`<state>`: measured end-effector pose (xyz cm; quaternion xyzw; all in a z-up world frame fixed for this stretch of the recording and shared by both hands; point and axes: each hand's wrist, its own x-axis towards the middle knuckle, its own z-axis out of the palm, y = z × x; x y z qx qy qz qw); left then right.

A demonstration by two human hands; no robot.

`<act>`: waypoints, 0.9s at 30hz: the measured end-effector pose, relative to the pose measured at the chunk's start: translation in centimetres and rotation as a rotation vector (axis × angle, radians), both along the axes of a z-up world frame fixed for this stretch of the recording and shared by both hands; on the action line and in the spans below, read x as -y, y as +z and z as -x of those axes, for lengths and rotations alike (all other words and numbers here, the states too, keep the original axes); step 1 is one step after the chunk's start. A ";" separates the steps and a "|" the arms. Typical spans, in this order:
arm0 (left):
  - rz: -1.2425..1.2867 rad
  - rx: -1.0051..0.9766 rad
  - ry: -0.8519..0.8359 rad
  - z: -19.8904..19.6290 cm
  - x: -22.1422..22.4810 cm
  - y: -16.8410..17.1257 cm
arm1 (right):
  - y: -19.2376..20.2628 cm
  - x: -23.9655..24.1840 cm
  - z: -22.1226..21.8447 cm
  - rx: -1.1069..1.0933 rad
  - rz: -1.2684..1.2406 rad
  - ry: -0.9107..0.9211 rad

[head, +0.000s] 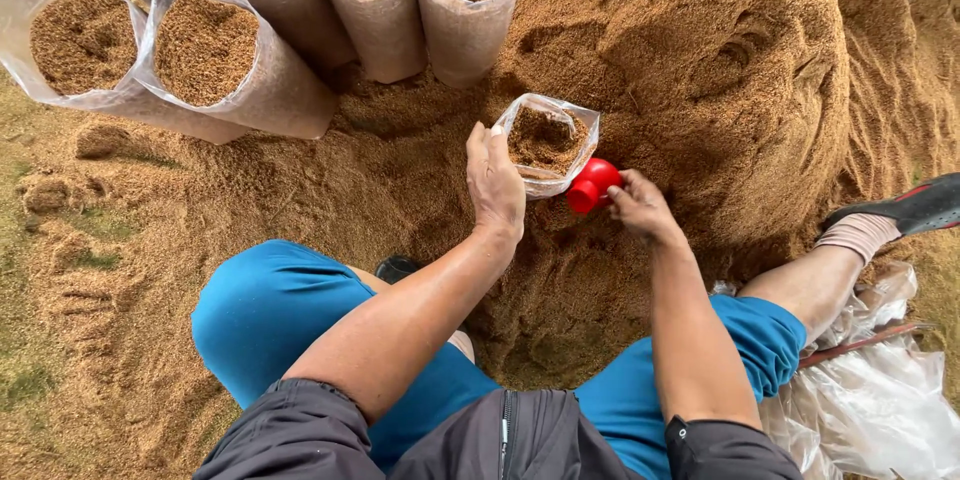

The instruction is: Filling plastic bags with granular material using a scoop and packing it down by hand.

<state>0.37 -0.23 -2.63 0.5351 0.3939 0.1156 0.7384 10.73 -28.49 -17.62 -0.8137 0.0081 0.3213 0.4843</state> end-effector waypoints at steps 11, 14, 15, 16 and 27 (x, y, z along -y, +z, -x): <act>0.043 0.033 -0.012 0.3 -0.3 2.4 | 3.5 -4.1 2.7 0.693 0.527 0.073; 0.035 0.049 -0.012 0.2 -0.4 2.3 | 3.4 -5.0 3.9 0.852 0.561 0.076; 0.028 0.058 -0.014 0.2 -0.4 2.2 | 3.8 -5.4 4.4 0.916 0.559 0.072; 0.029 0.062 -0.015 0.2 -0.5 2.5 | 4.2 -5.3 4.5 0.920 0.561 0.070; 0.063 0.145 -0.054 0.3 -0.4 4.1 | 11.7 -3.4 5.6 1.319 0.436 0.177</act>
